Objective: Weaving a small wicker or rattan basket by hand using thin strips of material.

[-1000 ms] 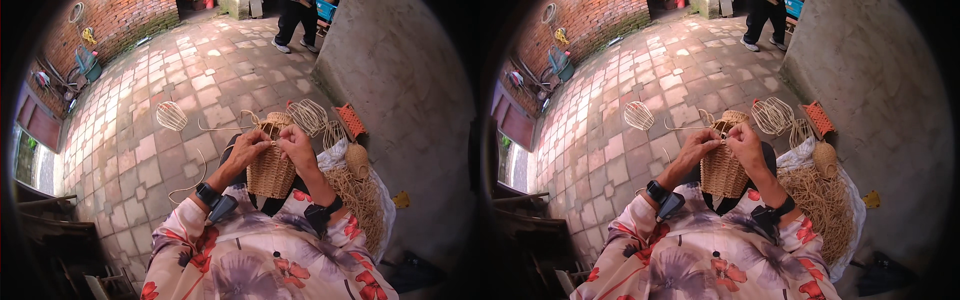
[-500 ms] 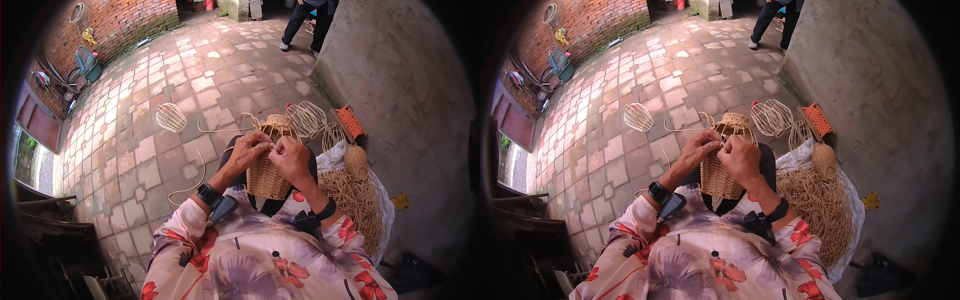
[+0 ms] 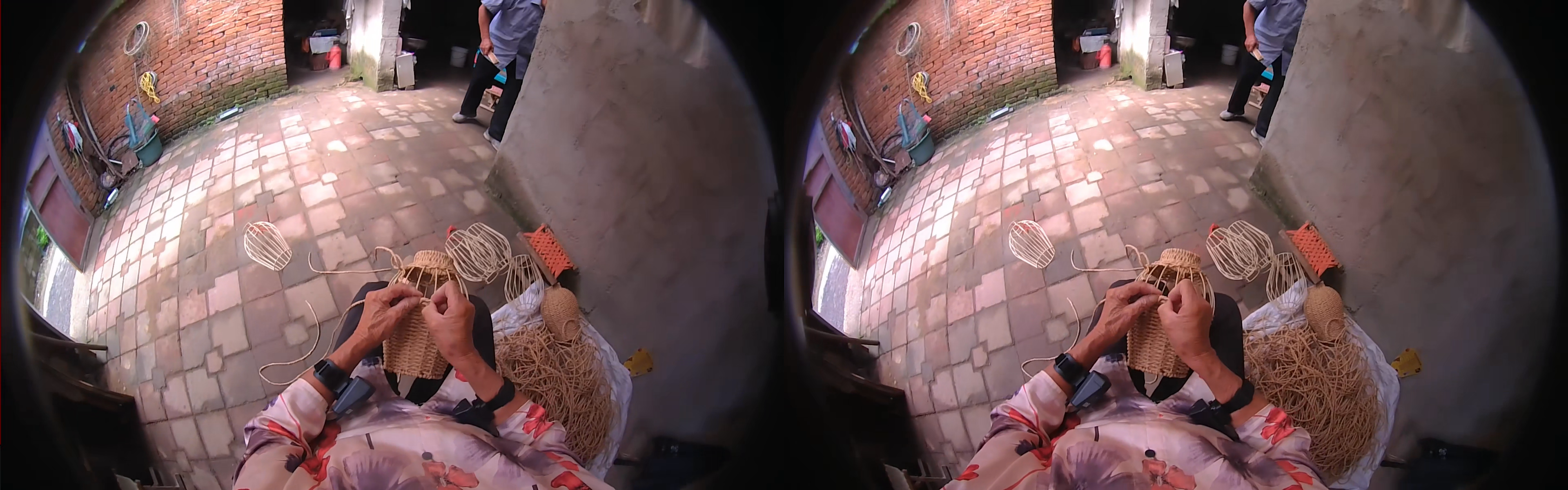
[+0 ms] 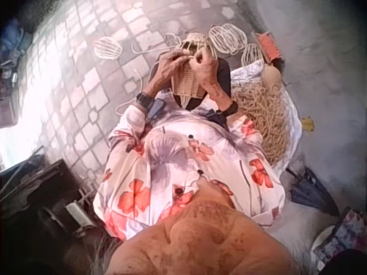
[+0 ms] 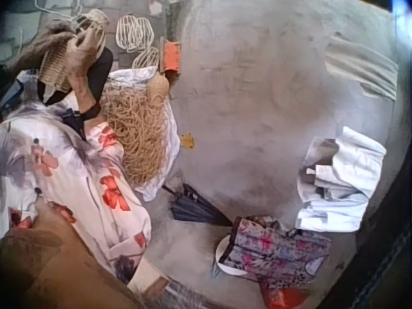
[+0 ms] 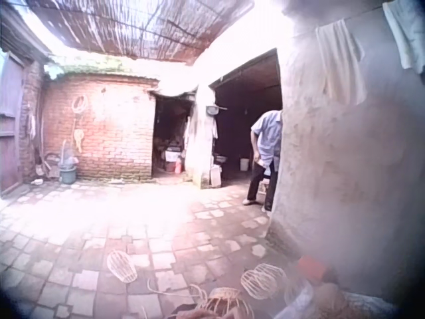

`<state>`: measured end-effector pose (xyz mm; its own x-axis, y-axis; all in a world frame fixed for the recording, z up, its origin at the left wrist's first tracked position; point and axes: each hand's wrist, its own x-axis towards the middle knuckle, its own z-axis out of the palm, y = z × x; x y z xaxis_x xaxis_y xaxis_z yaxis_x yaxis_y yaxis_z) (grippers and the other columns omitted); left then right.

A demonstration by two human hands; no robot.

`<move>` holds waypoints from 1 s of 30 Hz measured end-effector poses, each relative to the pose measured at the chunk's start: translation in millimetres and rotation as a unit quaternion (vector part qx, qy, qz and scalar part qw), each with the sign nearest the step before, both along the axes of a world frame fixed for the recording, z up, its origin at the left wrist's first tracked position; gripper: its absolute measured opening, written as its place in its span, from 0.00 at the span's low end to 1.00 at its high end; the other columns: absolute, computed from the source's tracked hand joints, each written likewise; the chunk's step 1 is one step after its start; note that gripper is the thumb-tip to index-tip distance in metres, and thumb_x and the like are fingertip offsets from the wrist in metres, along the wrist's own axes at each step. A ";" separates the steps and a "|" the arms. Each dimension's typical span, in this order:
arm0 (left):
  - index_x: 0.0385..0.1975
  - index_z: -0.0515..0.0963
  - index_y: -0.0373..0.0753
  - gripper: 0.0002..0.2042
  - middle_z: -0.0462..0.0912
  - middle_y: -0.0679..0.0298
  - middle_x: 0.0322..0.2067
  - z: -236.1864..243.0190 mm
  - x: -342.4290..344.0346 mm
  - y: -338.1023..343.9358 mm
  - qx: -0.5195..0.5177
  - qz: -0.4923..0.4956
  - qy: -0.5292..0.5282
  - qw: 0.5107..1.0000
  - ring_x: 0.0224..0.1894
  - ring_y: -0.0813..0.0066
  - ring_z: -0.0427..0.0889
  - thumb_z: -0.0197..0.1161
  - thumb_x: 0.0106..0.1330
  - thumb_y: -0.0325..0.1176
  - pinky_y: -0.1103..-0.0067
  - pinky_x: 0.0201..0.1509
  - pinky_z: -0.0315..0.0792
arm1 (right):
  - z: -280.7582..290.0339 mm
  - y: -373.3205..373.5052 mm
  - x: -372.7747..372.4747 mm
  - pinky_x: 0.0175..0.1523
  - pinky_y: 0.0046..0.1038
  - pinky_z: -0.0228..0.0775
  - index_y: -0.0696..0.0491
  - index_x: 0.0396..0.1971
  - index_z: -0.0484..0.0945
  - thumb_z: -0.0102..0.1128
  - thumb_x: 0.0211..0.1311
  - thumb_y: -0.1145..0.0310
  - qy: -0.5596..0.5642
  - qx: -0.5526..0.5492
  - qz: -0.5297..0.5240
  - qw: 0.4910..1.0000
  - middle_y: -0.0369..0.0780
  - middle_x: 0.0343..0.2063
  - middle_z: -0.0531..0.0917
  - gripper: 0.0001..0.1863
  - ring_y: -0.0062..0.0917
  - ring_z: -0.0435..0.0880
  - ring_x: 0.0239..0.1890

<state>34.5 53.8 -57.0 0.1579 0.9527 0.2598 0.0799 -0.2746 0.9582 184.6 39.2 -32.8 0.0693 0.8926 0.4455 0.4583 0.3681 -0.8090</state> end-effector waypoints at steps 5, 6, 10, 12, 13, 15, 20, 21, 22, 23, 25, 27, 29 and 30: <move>0.36 0.80 0.33 0.10 0.81 0.66 0.29 2.5 -0.2 0.2 -0.038 -0.026 -0.025 0.999 0.34 0.81 0.77 0.63 0.62 0.34 0.83 0.41 0.71 | 4.9 16.7 16.4 0.23 0.24 0.66 0.55 0.25 0.68 0.59 0.49 0.77 0.043 -0.056 0.065 0.995 0.34 0.17 0.71 0.08 0.18 0.73 0.19; 0.36 0.80 0.33 0.10 0.81 0.66 0.29 3.7 0.4 0.5 -0.039 -0.028 -0.024 0.999 0.34 0.81 0.77 0.63 0.62 0.34 0.83 0.41 0.71 | 5.7 19.6 24.0 0.22 0.21 0.64 0.54 0.26 0.68 0.58 0.51 0.77 0.177 -0.170 0.116 0.962 0.33 0.19 0.72 0.07 0.15 0.73 0.19; 0.35 0.80 0.33 0.09 0.81 0.67 0.30 8.0 1.8 4.0 -0.017 -0.002 0.007 1.000 0.34 0.82 0.76 0.62 0.62 0.33 0.83 0.40 0.71 | 9.6 10.1 9.7 0.22 0.13 0.63 0.53 0.31 0.68 0.59 0.54 0.79 0.324 -0.222 0.137 0.909 0.31 0.21 0.72 0.09 0.10 0.73 0.20; 0.35 0.79 0.33 0.09 0.80 0.65 0.29 5.2 3.1 7.2 -0.032 -0.006 -0.024 0.999 0.34 0.81 0.76 0.62 0.61 0.32 0.82 0.39 0.71 | -4.8 7.9 2.9 0.26 0.20 0.68 0.54 0.34 0.68 0.61 0.53 0.81 0.192 -0.108 0.065 0.973 0.33 0.21 0.72 0.12 0.17 0.75 0.21; 0.35 0.79 0.33 0.09 0.80 0.65 0.29 3.5 2.0 8.7 -0.034 -0.005 -0.024 0.999 0.34 0.81 0.76 0.62 0.61 0.32 0.82 0.39 0.71 | -5.3 5.8 -2.5 0.26 0.20 0.68 0.54 0.34 0.68 0.61 0.53 0.81 0.192 -0.111 0.066 0.973 0.33 0.21 0.72 0.12 0.17 0.75 0.21; 0.34 0.79 0.33 0.06 0.82 0.65 0.27 1.0 0.5 9.9 -0.018 -0.003 -0.014 1.000 0.31 0.81 0.77 0.62 0.60 0.29 0.83 0.39 0.72 | -3.1 1.2 -11.2 0.30 0.27 0.71 0.54 0.34 0.69 0.62 0.51 0.81 -0.036 0.056 0.001 0.998 0.37 0.24 0.74 0.13 0.26 0.78 0.23; 0.34 0.79 0.33 0.06 0.82 0.66 0.30 -0.4 1.1 7.0 -0.010 0.004 -0.019 1.000 0.33 0.81 0.77 0.62 0.61 0.28 0.83 0.40 0.72 | -13.6 14.7 1.7 0.29 0.28 0.70 0.54 0.33 0.69 0.60 0.51 0.80 -0.105 0.098 -0.005 0.990 0.38 0.24 0.74 0.12 0.26 0.77 0.23; 0.34 0.79 0.33 0.06 0.82 0.65 0.31 0.5 0.7 6.5 -0.009 0.005 -0.012 1.000 0.34 0.81 0.77 0.62 0.61 0.29 0.83 0.41 0.72 | -12.2 21.0 11.8 0.27 0.25 0.69 0.54 0.33 0.68 0.59 0.51 0.81 0.006 -0.012 0.092 0.996 0.35 0.23 0.73 0.11 0.21 0.75 0.23; 0.34 0.79 0.33 0.06 0.82 0.65 0.31 -0.6 0.8 4.4 -0.009 0.004 -0.012 1.000 0.34 0.81 0.77 0.62 0.61 0.29 0.83 0.41 0.72 | -10.6 23.7 19.7 0.26 0.23 0.67 0.54 0.32 0.68 0.57 0.51 0.81 0.116 -0.122 0.186 0.968 0.33 0.22 0.72 0.10 0.16 0.74 0.22; 0.34 0.79 0.33 0.06 0.82 0.65 0.31 -1.8 -0.7 4.1 -0.016 0.004 -0.015 1.000 0.34 0.81 0.77 0.62 0.61 0.29 0.82 0.41 0.72 | 3.4 21.4 21.3 0.26 0.23 0.67 0.54 0.32 0.68 0.57 0.51 0.81 0.115 -0.122 0.189 0.968 0.33 0.22 0.72 0.10 0.16 0.74 0.22; 0.34 0.79 0.33 0.06 0.82 0.65 0.31 -2.8 -0.9 4.9 -0.019 0.003 -0.019 1.000 0.34 0.80 0.77 0.62 0.61 0.29 0.82 0.41 0.72 | 30.8 13.8 24.9 0.22 0.13 0.58 0.53 0.31 0.66 0.53 0.53 0.82 0.294 -0.307 0.213 0.880 0.30 0.20 0.70 0.09 0.11 0.68 0.18; 0.34 0.79 0.34 0.06 0.82 0.65 0.31 -3.1 2.3 6.3 -0.010 0.002 -0.023 1.000 0.35 0.80 0.78 0.62 0.60 0.29 0.81 0.42 0.72 | 8.7 14.7 23.2 0.23 0.11 0.59 0.53 0.30 0.67 0.54 0.55 0.81 0.287 -0.254 0.204 0.901 0.30 0.20 0.72 0.07 0.09 0.68 0.18; 0.34 0.79 0.34 0.06 0.82 0.66 0.30 -2.0 2.9 5.8 -0.021 0.005 -0.023 1.000 0.35 0.79 0.78 0.62 0.61 0.29 0.81 0.41 0.72 | 4.7 10.9 10.0 0.22 0.14 0.61 0.53 0.28 0.69 0.57 0.55 0.77 0.241 -0.079 0.117 0.960 0.29 0.21 0.72 0.06 0.09 0.70 0.20; 0.35 0.79 0.34 0.06 0.82 0.66 0.30 -1.3 3.0 5.0 -0.021 0.011 -0.014 1.000 0.34 0.79 0.78 0.62 0.61 0.29 0.81 0.41 0.72 | 5.9 6.9 9.9 0.25 0.19 0.65 0.55 0.28 0.69 0.57 0.57 0.75 0.260 -0.137 0.129 0.947 0.32 0.19 0.74 0.05 0.13 0.73 0.20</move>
